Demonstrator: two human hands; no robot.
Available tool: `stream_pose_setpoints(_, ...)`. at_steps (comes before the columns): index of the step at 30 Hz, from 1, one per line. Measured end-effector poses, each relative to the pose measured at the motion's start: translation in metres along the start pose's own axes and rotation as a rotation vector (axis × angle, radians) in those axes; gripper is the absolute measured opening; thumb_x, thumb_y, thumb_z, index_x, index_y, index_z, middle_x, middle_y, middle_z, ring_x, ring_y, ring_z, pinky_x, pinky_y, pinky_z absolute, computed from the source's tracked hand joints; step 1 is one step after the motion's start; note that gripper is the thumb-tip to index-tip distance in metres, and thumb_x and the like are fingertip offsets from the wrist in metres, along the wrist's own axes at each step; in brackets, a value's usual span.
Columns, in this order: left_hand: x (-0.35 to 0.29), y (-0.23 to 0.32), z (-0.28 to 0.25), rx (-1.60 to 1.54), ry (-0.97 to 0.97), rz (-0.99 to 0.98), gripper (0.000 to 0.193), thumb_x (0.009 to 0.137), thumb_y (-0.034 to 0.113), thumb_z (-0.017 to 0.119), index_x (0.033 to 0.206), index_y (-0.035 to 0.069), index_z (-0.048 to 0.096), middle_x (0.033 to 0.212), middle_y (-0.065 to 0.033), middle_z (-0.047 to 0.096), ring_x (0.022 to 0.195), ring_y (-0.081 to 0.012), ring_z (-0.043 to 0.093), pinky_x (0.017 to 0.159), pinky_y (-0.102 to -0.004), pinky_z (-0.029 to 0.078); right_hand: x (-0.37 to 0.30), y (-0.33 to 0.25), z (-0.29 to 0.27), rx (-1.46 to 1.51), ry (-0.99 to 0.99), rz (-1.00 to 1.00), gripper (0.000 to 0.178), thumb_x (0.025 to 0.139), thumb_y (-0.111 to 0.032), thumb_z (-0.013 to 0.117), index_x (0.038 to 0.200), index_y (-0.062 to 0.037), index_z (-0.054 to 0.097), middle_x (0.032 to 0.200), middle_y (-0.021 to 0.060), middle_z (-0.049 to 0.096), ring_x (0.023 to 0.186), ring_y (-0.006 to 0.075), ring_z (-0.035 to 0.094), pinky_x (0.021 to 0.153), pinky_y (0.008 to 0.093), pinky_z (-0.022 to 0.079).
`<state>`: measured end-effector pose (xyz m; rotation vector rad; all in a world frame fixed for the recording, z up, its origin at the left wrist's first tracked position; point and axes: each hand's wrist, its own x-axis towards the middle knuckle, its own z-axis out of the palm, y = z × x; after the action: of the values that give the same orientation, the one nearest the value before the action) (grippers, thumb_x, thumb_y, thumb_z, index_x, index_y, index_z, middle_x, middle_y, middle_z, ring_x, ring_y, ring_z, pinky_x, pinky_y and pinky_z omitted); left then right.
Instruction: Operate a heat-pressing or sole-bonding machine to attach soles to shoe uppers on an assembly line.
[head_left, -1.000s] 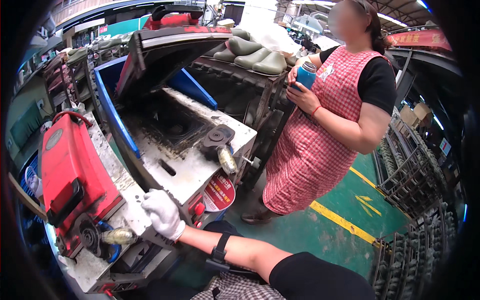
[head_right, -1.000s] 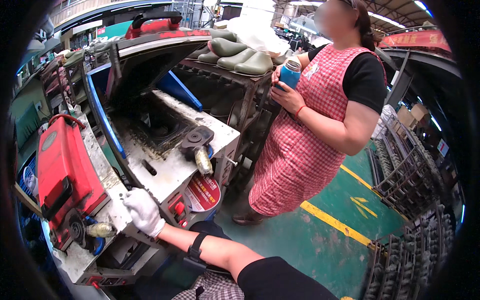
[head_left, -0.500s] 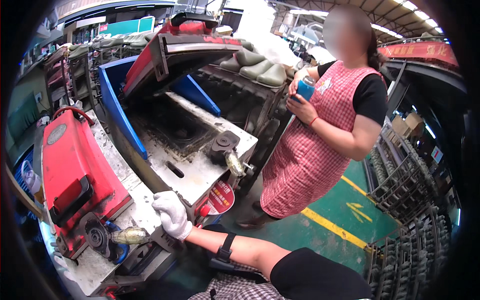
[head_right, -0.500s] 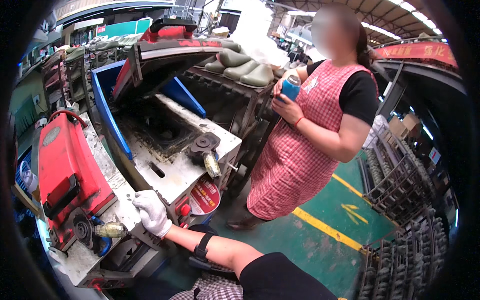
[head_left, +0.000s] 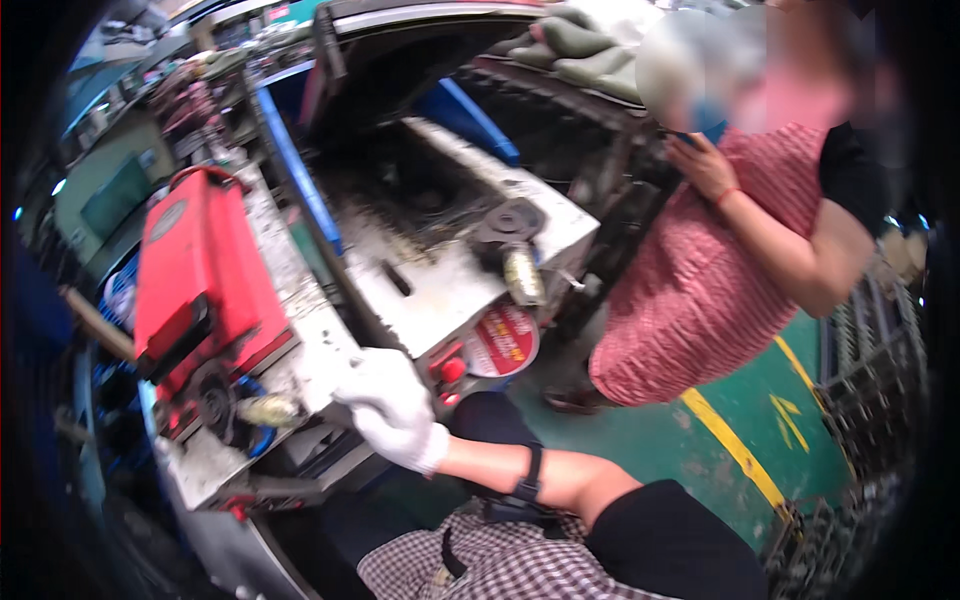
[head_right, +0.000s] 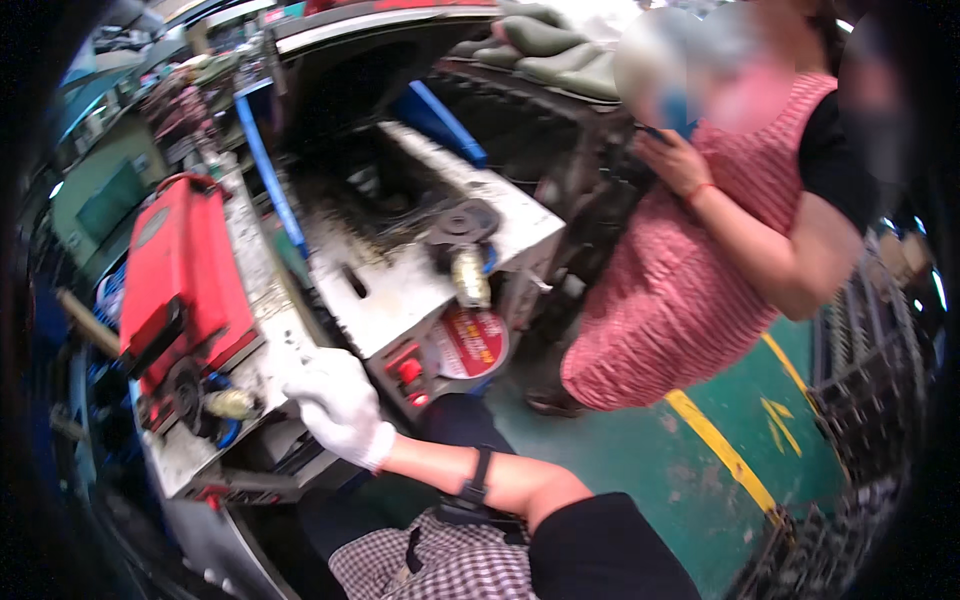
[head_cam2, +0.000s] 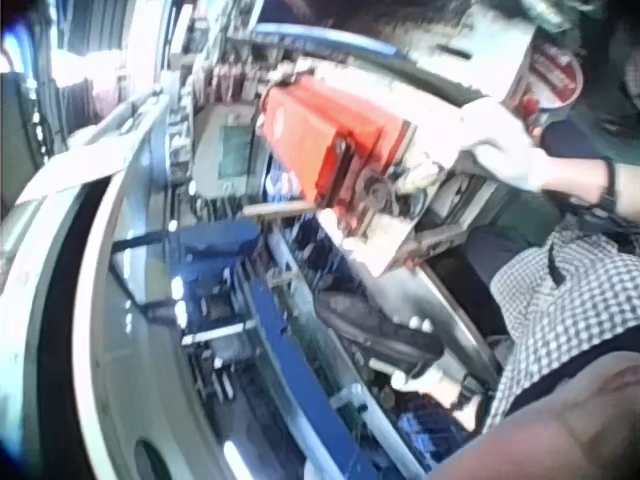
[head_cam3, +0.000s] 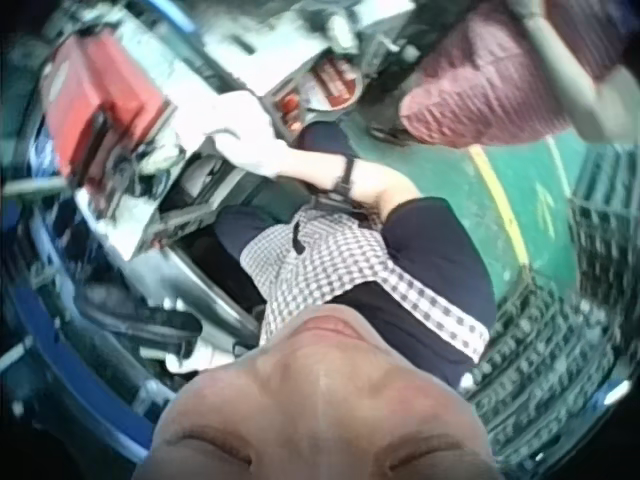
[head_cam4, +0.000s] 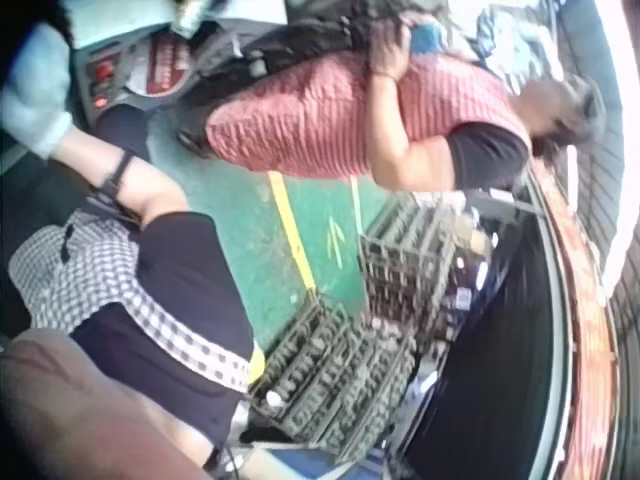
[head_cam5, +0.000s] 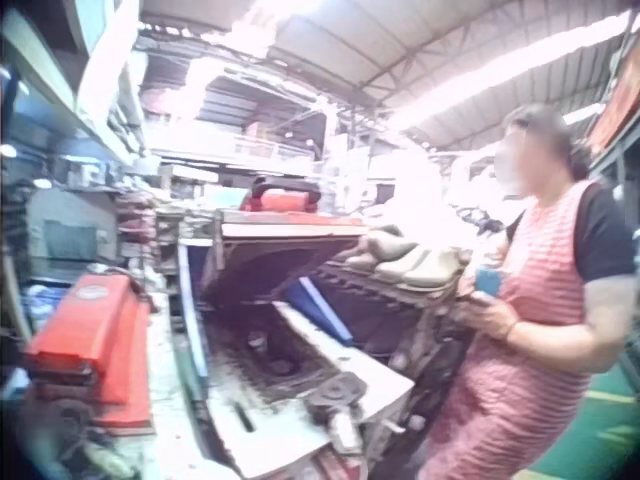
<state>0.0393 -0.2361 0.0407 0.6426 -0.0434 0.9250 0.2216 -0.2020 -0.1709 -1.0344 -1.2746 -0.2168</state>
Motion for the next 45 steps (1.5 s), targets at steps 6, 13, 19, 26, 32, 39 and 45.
stream_pose_setpoints(6, -0.080, 0.005, -0.047, 0.517, -0.010, -0.004, 0.090, 0.091, 0.039, 0.076, 0.160, 0.004, 0.030, 0.152, -0.0170, 0.050, 0.129, -0.0241, 0.058, 0.115, -0.0376, 0.043, 0.051, -0.078, -0.039, 0.968, -0.707, 0.331, 0.056, 0.093, -0.008, 0.069, 0.146, 0.0017, 0.053, 0.139, 0.0199, 0.057, 0.129, 0.0324, 0.058, 0.109, 0.0423, 0.047)
stream_pose_setpoints(13, -0.015, -0.037, -0.082, 0.787, 0.416, -0.363, 0.067, 0.097, 0.034, 0.065, 0.154, 0.006, 0.041, 0.143, -0.0118, 0.057, 0.126, -0.0247, 0.060, 0.106, -0.0391, 0.050, 0.112, -0.067, -0.099, 1.002, -0.605, 0.742, 0.122, 0.081, -0.048, 0.079, 0.165, 0.0024, 0.006, 0.172, 0.0201, 0.014, 0.159, 0.0287, 0.014, 0.128, 0.0411, 0.015)
stream_pose_setpoints(19, 0.121, -0.040, -0.024, 1.491, 0.011, -0.189, 0.061, 0.099, 0.031, 0.065, 0.147, -0.001, 0.046, 0.127, -0.0113, 0.062, 0.120, -0.0229, 0.059, 0.106, -0.0369, 0.046, 0.212, 0.006, -0.159, 0.944, -0.441, 0.884, 0.079, 0.093, -0.021, 0.059, 0.160, 0.0047, 0.027, 0.159, 0.0197, 0.043, 0.143, 0.0259, 0.050, 0.121, 0.0386, 0.039)
stream_pose_setpoints(26, 0.335, -0.013, 0.040, 2.207, -0.162, 0.934, 0.078, 0.094, 0.050, 0.060, 0.145, -0.008, 0.047, 0.144, -0.0318, 0.054, 0.137, -0.0418, 0.052, 0.114, -0.0442, 0.041, 0.286, 0.169, -0.110, -0.114, -0.580, 0.598, 0.081, 0.083, -0.041, 0.070, 0.150, 0.0005, 0.052, 0.156, 0.0248, 0.047, 0.146, 0.0338, 0.045, 0.119, 0.0364, 0.035)
stream_pose_setpoints(32, 0.377, -0.025, 0.066, 2.175, -0.362, 0.314, 0.100, 0.091, 0.063, 0.058, 0.161, -0.001, 0.026, 0.148, -0.0314, 0.053, 0.138, -0.0421, 0.052, 0.116, -0.0416, 0.039, 0.280, 0.241, -0.084, -0.861, -1.033, 0.528, 0.092, 0.078, -0.060, 0.063, 0.162, -0.0331, 0.036, 0.160, 0.0349, 0.031, 0.144, 0.0504, 0.042, 0.118, 0.0490, 0.038)
stream_pose_setpoints(39, 0.364, 0.054, -0.022, 2.355, -0.300, 0.423, 0.081, 0.096, 0.051, 0.051, 0.157, 0.000, 0.036, 0.151, -0.0283, 0.052, 0.140, -0.0398, 0.050, 0.117, -0.0413, 0.037, 0.283, 0.214, -0.058, -0.880, -1.157, 0.483, 0.100, 0.081, -0.068, 0.062, 0.166, -0.0314, 0.024, 0.161, 0.0366, 0.027, 0.145, 0.0532, 0.037, 0.119, 0.0536, 0.036)
stream_pose_setpoints(45, 0.404, -0.034, 0.045, 2.297, -0.289, 0.328, 0.060, 0.095, 0.030, 0.047, 0.147, -0.001, 0.052, 0.137, -0.0284, 0.062, 0.125, -0.0386, 0.063, 0.107, -0.0430, 0.047, 0.276, 0.225, -0.088, -0.962, -1.115, 0.512, 0.101, 0.081, -0.073, 0.061, 0.165, -0.0264, 0.029, 0.157, 0.0357, 0.035, 0.145, 0.0493, 0.040, 0.118, 0.0503, 0.037)
